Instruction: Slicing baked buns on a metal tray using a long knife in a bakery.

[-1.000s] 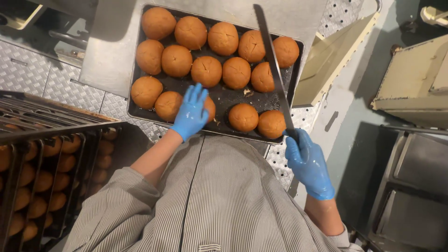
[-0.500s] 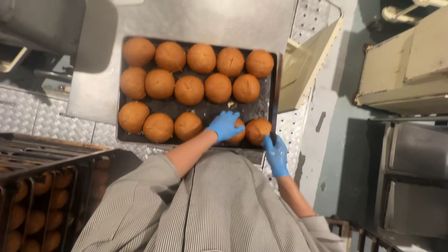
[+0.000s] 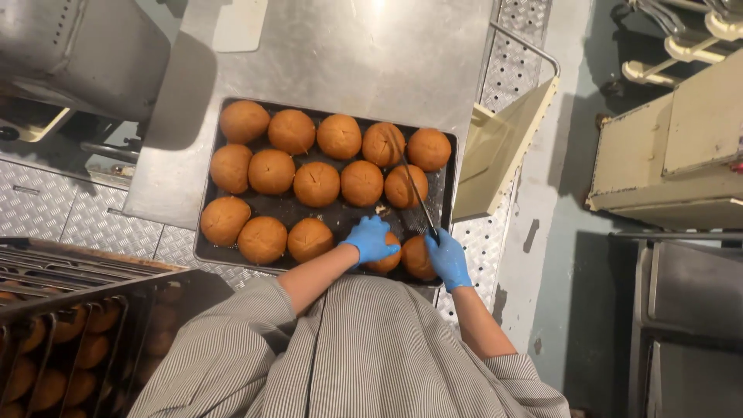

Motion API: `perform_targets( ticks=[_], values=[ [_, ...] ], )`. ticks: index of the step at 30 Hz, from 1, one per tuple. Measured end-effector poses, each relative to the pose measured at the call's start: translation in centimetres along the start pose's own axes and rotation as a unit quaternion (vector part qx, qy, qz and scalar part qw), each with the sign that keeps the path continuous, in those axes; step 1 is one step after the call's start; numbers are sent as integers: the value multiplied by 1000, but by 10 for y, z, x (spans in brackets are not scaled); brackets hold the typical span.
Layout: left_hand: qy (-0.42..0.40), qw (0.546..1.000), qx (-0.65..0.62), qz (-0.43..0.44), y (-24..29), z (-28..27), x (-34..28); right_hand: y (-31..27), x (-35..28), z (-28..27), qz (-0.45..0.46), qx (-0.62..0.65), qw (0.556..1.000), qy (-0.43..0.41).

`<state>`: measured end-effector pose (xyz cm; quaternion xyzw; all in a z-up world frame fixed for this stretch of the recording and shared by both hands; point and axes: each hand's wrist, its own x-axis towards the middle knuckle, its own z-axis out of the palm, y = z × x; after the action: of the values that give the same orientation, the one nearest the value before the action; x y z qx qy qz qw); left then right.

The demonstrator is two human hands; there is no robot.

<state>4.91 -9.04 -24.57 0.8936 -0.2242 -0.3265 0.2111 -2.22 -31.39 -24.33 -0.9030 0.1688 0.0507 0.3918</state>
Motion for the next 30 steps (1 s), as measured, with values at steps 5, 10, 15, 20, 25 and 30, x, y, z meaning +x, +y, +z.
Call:
perform_targets(
  ticks=[5,10,15,20,25,30],
  values=[
    [-3,1000,0,-9,15,-5,-17,8,-9,4,-15,-67,998,-15],
    [6,1000,-13,-5,13,-22,-39,4,-21,-3,-141,-67,988,22],
    [-60,968,-244,26,-35,-1,-32,13,-11,-21,-107,105,981,-120],
    [70,923,-374,50,-64,-3,-51,-35,-11,-51,92,187,943,-260],
    [160,867,-471,8,-84,-42,-101,-98,29,-42,56,318,923,-209],
    [147,329,-932,31,-132,-49,-138,-162,104,15,25,431,875,-219]
  ],
)
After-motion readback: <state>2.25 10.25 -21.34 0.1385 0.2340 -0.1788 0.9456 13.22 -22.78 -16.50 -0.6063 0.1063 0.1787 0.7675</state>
